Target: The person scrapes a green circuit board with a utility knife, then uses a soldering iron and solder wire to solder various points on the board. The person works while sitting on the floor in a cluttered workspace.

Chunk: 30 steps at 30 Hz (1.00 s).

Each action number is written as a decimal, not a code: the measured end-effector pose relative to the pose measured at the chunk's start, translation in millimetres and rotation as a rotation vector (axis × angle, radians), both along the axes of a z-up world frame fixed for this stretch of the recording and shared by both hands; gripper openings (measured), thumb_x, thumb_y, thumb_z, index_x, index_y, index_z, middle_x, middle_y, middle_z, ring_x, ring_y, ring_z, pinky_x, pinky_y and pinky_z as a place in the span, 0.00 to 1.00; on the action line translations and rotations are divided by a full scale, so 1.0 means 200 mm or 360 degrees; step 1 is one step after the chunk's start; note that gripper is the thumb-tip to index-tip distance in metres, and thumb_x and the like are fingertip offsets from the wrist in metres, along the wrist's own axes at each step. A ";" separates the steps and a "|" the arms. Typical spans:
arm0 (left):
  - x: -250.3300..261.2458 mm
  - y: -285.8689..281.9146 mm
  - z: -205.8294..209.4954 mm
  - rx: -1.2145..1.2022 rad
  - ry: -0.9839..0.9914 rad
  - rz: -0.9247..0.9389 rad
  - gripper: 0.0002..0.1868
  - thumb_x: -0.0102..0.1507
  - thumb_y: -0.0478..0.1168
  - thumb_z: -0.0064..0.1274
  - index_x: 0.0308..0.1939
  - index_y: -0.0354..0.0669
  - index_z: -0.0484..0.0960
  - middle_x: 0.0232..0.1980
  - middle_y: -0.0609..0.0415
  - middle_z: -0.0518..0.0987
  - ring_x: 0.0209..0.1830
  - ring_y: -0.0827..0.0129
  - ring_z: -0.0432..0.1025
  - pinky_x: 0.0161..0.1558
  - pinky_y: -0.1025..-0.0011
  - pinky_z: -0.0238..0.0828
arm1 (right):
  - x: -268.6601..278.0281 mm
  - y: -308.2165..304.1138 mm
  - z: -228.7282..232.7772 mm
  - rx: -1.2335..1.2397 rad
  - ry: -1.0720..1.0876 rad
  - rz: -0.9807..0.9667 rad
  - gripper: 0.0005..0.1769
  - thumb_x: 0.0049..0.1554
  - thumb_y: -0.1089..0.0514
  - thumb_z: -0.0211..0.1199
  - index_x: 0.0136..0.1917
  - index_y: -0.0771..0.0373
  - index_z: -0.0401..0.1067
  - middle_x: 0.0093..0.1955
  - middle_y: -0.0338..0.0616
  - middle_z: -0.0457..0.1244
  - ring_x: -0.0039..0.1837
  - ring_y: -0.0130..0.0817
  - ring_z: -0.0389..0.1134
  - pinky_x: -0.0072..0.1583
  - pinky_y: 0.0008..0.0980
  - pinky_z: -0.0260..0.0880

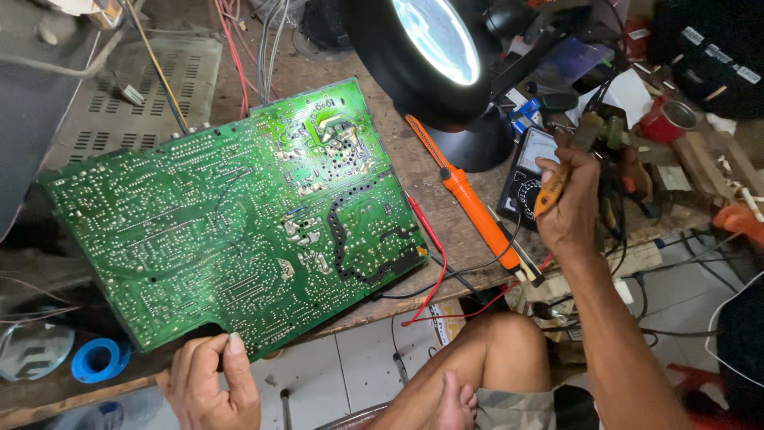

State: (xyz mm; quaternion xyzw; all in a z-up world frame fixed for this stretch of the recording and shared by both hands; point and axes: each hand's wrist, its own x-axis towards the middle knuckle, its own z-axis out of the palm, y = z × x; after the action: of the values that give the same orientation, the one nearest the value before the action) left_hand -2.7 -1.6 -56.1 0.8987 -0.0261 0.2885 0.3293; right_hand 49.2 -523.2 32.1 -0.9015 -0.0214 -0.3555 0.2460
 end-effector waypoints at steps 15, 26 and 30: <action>-0.01 -0.01 0.03 -0.0010 0.0036 0.0009 0.12 0.79 0.41 0.54 0.43 0.41 0.85 0.46 0.51 0.83 0.48 0.54 0.76 0.56 0.57 0.60 | -0.08 0.17 0.12 0.0436 -0.0269 0.0107 0.14 0.81 0.56 0.48 0.69 0.67 0.51 0.79 0.70 0.55 0.54 0.50 0.68 0.63 0.47 0.73; -0.01 0.00 0.17 -0.0074 0.0206 -0.0135 0.11 0.76 0.45 0.48 0.46 0.47 0.83 0.45 0.57 0.83 0.50 0.58 0.75 0.58 0.58 0.59 | 0.04 0.92 0.30 0.0705 0.0024 0.0056 0.19 0.76 0.58 0.61 0.75 0.72 0.74 0.60 0.55 0.72 0.52 0.34 0.74 0.57 0.28 0.76; 0.00 -0.02 0.21 -0.0042 0.0137 -0.0164 0.10 0.76 0.44 0.51 0.45 0.45 0.83 0.43 0.59 0.81 0.47 0.59 0.74 0.54 0.58 0.58 | 0.20 1.13 0.42 0.0991 0.0334 0.0333 0.16 0.69 0.58 0.62 0.66 0.66 0.80 0.48 0.48 0.75 0.39 0.27 0.70 0.47 0.22 0.72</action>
State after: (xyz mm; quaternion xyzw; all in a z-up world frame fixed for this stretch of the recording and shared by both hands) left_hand -2.4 -4.7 -14.9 0.9032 -0.0545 0.2326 0.3565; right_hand 90.0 -298.1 115.7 -0.8078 0.0213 -0.2232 0.5452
